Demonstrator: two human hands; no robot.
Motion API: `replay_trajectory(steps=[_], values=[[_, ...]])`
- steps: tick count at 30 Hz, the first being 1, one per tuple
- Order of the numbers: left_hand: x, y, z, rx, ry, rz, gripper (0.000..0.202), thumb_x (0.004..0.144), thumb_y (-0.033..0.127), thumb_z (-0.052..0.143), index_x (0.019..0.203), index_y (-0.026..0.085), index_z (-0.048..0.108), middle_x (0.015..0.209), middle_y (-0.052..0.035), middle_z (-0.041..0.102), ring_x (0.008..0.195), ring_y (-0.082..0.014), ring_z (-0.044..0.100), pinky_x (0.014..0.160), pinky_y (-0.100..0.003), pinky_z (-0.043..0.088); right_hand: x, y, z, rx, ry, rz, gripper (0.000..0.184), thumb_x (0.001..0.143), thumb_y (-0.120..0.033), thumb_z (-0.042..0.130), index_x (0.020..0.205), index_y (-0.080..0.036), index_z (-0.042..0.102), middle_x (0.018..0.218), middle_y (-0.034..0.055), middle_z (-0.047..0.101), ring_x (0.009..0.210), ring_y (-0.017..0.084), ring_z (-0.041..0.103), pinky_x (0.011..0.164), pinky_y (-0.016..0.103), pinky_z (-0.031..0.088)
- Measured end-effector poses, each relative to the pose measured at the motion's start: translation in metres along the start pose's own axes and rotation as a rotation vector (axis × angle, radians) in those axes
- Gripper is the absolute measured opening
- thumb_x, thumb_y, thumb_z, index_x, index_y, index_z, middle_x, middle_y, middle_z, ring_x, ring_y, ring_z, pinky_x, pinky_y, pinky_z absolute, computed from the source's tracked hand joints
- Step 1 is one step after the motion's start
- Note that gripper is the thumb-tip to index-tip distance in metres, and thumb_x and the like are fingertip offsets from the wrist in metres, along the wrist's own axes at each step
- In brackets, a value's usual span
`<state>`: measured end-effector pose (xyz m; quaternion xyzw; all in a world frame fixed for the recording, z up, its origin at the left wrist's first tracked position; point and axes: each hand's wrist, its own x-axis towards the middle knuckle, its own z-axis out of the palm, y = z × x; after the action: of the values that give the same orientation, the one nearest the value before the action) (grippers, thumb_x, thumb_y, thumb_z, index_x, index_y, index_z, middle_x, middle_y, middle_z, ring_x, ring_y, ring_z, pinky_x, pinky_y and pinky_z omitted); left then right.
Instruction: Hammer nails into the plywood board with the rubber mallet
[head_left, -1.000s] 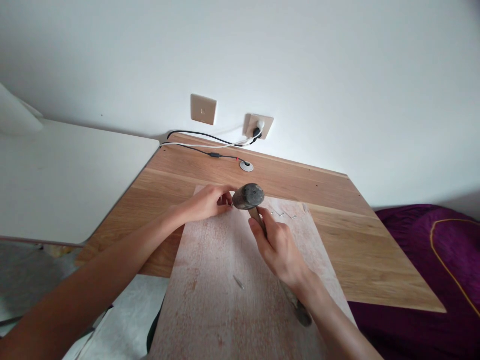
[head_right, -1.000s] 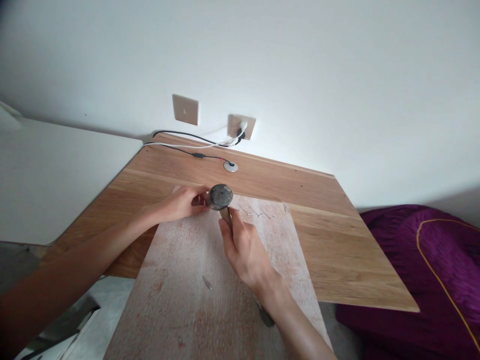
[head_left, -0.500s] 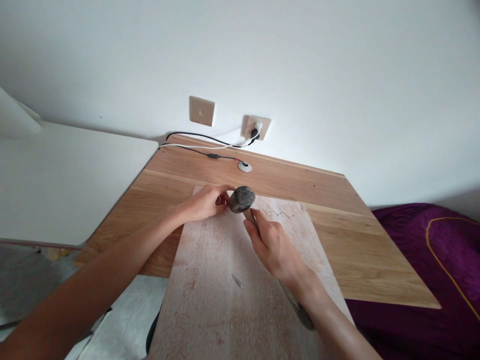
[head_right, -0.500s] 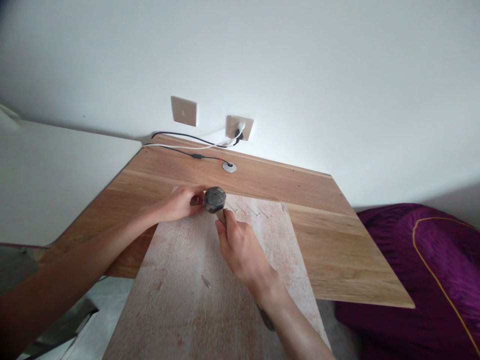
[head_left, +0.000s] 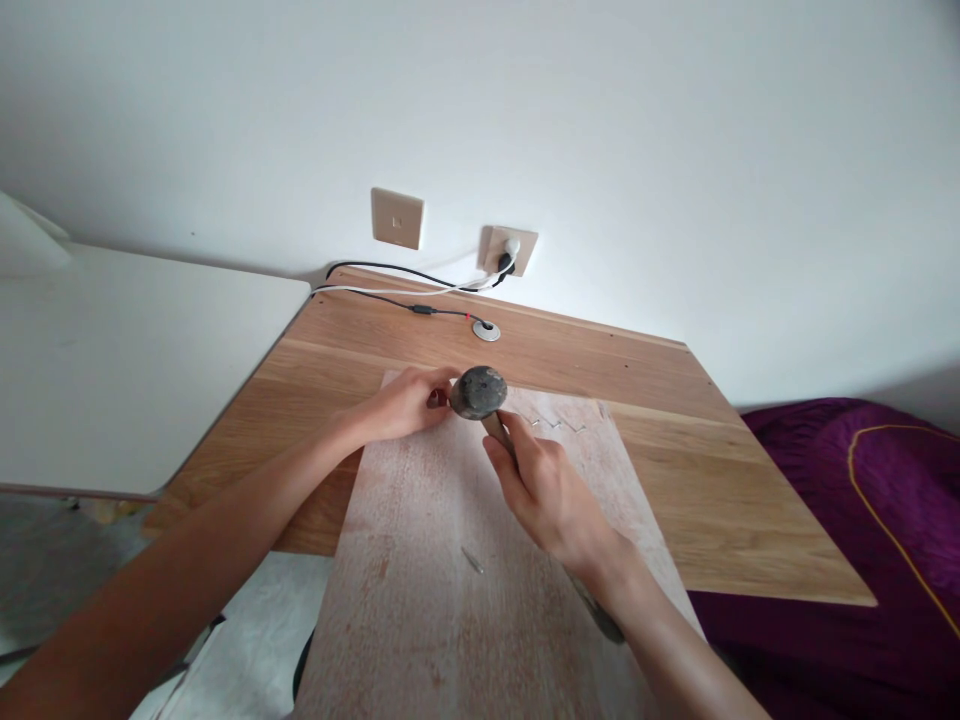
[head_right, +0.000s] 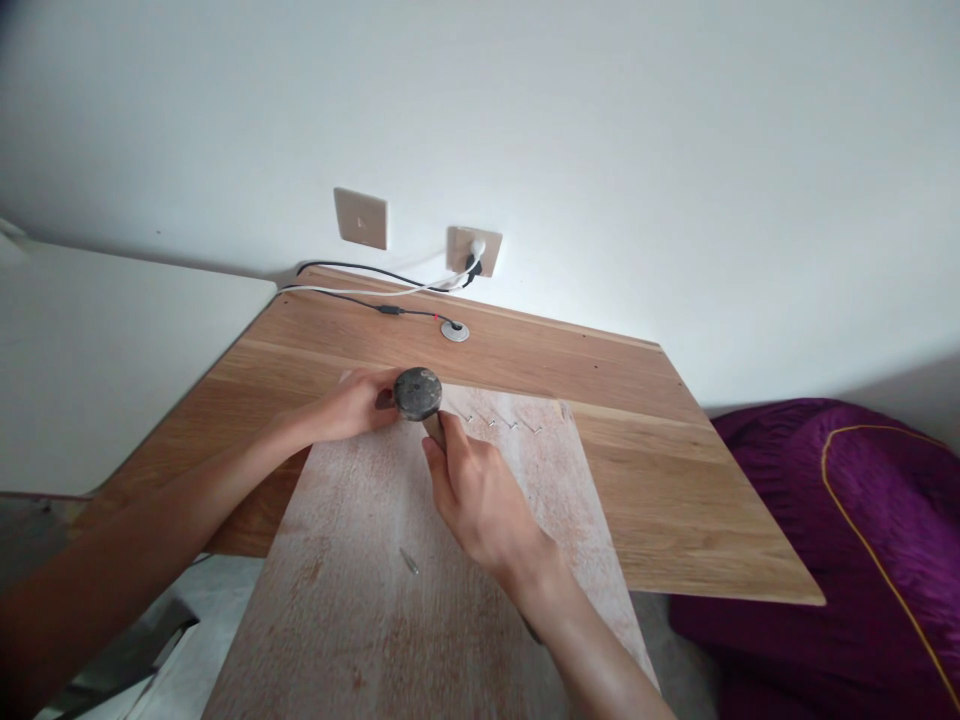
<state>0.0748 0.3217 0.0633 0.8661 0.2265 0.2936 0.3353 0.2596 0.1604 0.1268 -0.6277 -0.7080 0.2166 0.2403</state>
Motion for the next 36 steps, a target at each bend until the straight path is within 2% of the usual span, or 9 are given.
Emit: replay_trajectory(steps=[3,7,18,24,26,28,29,33,36], values=[[0.0,0.0,0.0,-0.016,0.012,-0.006,0.044,0.081,0.003,0.065,0.121,0.02,0.069,0.086,0.0013,0.075,0.07,-0.0132,0.066,0.066,-0.023,0.047,0.001,0.004,0.003,-0.006,-0.025,0.009,0.024,0.106,-0.032,0.04,0.112,-0.017,0.058,0.07,0.0014,0.064,0.059,0.018,0.06,0.058,0.03,0.035],[-0.001,0.002,0.0,-0.018,0.001,-0.014,0.051,0.084,0.006,0.065,0.132,0.023,0.065,0.087,0.0017,0.075,0.071,-0.0125,0.066,0.067,-0.022,0.048,0.0,0.009,0.007,0.06,0.047,0.002,0.026,0.108,-0.036,0.04,0.118,-0.018,0.056,0.07,-0.0005,0.063,0.057,0.016,0.059,0.058,0.028,0.037],[-0.001,0.001,0.002,-0.023,-0.015,-0.036,0.059,0.083,0.004,0.065,0.138,0.023,0.061,0.091,0.0014,0.077,0.074,-0.0131,0.069,0.069,-0.022,0.05,-0.001,0.006,0.005,0.029,-0.012,0.04,0.026,0.106,-0.034,0.039,0.113,-0.018,0.058,0.07,0.0013,0.064,0.058,0.018,0.06,0.058,0.029,0.035],[-0.002,0.001,-0.005,0.074,-0.042,0.014,0.069,0.087,0.01,0.066,0.151,0.024,0.044,0.098,0.0002,0.076,0.078,-0.0141,0.069,0.074,-0.026,0.052,-0.014,0.008,-0.006,0.065,0.012,0.056,0.026,0.107,-0.036,0.04,0.116,-0.019,0.058,0.066,-0.0016,0.062,0.053,0.015,0.056,0.056,0.027,0.036],[-0.006,0.012,-0.012,0.188,0.008,0.058,0.06,0.086,0.01,0.065,0.143,0.022,0.05,0.104,-0.0025,0.074,0.084,-0.0158,0.068,0.078,-0.029,0.053,-0.022,0.013,-0.011,0.064,0.004,0.088,0.027,0.107,-0.036,0.039,0.116,-0.019,0.058,0.064,-0.0026,0.06,0.051,0.015,0.054,0.055,0.027,0.035],[-0.015,0.035,-0.017,0.319,0.06,0.148,0.037,0.086,0.008,0.062,0.122,0.018,0.06,0.104,-0.0052,0.072,0.091,-0.0182,0.067,0.083,-0.032,0.053,-0.029,0.02,-0.013,0.049,-0.014,0.13,0.028,0.107,-0.038,0.039,0.116,-0.019,0.058,0.064,-0.0027,0.059,0.051,0.016,0.054,0.055,0.028,0.035],[-0.021,0.05,-0.018,0.374,0.038,0.204,0.025,0.089,0.008,0.06,0.112,0.018,0.062,0.101,-0.0056,0.071,0.094,-0.0191,0.067,0.085,-0.033,0.053,-0.031,0.023,-0.014,0.046,-0.023,0.149,0.029,0.107,-0.039,0.039,0.117,-0.019,0.057,0.065,-0.0025,0.06,0.052,0.016,0.055,0.055,0.028,0.035],[-0.053,0.11,-0.006,0.523,-0.286,0.526,0.007,0.097,0.014,0.059,0.098,0.018,0.064,0.096,-0.0054,0.072,0.092,-0.019,0.066,0.088,-0.034,0.053,-0.036,0.032,-0.011,0.062,-0.06,0.185,0.027,0.107,-0.04,0.038,0.114,-0.021,0.056,0.065,-0.0018,0.06,0.055,0.019,0.058,0.057,0.029,0.034],[-0.072,0.132,0.013,0.632,-0.352,0.634,0.01,0.099,0.014,0.058,0.096,0.019,0.066,0.092,-0.0047,0.072,0.084,-0.0174,0.065,0.08,-0.032,0.053,-0.036,0.034,-0.008,0.077,-0.058,0.184,0.026,0.107,-0.04,0.037,0.112,-0.022,0.055,0.065,-0.0018,0.06,0.053,0.019,0.057,0.056,0.029,0.034]])
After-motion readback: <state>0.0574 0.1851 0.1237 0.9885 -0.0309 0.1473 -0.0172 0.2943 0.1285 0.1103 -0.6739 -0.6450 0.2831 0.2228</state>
